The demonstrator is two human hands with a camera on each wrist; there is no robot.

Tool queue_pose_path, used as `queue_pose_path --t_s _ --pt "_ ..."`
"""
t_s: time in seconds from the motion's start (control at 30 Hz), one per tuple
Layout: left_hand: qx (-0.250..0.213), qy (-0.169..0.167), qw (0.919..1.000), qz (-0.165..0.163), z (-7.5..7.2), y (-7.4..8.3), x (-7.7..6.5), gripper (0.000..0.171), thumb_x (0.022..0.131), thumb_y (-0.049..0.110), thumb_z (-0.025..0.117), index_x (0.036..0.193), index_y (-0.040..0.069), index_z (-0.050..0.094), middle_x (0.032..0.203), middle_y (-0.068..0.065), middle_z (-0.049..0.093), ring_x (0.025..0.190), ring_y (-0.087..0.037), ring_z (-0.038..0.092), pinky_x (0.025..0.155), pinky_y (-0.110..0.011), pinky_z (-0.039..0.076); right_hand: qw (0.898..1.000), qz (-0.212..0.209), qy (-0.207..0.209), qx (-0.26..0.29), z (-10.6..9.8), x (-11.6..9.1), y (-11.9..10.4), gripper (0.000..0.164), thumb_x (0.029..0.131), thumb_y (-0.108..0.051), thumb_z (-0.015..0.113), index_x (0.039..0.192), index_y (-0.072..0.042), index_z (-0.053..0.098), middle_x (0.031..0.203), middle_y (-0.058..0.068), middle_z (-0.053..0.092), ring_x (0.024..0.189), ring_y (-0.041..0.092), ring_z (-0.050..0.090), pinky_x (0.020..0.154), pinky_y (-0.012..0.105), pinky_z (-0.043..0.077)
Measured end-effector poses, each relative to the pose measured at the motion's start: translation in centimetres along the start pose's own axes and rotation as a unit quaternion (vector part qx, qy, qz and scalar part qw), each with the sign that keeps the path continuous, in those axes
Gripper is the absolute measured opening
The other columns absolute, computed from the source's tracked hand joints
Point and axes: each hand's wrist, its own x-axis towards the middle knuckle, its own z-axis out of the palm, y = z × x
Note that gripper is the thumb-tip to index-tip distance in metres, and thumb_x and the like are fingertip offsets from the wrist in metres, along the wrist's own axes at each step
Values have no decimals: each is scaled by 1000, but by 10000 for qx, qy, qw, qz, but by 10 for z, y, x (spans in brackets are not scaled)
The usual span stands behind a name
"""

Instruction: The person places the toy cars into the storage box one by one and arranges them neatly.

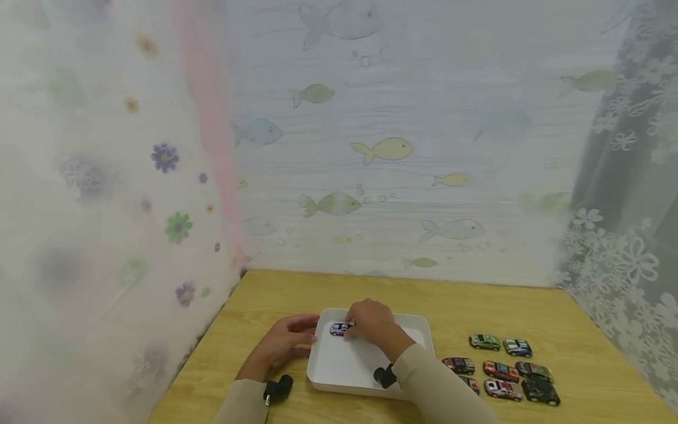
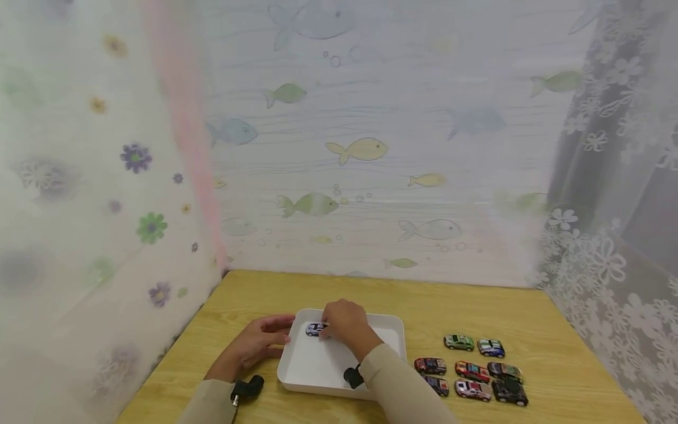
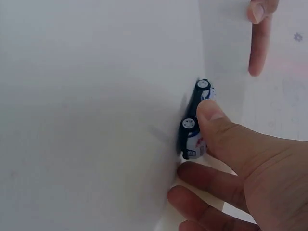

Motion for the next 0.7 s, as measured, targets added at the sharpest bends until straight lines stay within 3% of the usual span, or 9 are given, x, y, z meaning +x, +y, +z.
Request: queue_pose_path --t_s 0.17,0.47,0.7 --pt "-1 -16 10000 41 2 -1 0 59 94 7 74 149 4 53 151 -21 53 122 -27 63 94 -47 61 9999 8 -12 170 -7 -7 15 38 82 -46 85 115 -26 81 94 -13 77 88 11 68 75 35 59" --pt "-13 16 10000 73 0 -1 0 60 93 7 75 149 5 54 153 -23 50 122 -26 63 94 -47 61 9965 7 443 703 -33 -36 40 34 85 -43 83 114 -25 81 99 -12 78 91 12 69 74 34 58" --pt "10 10 10000 36 0 -1 1 56 93 8 75 146 6 57 152 -19 52 121 -25 63 95 -47 61 9935 229 614 929 -37 -54 65 32 85 -43 82 113 -28 81 98 -15 77 88 9 67 71 31 57"
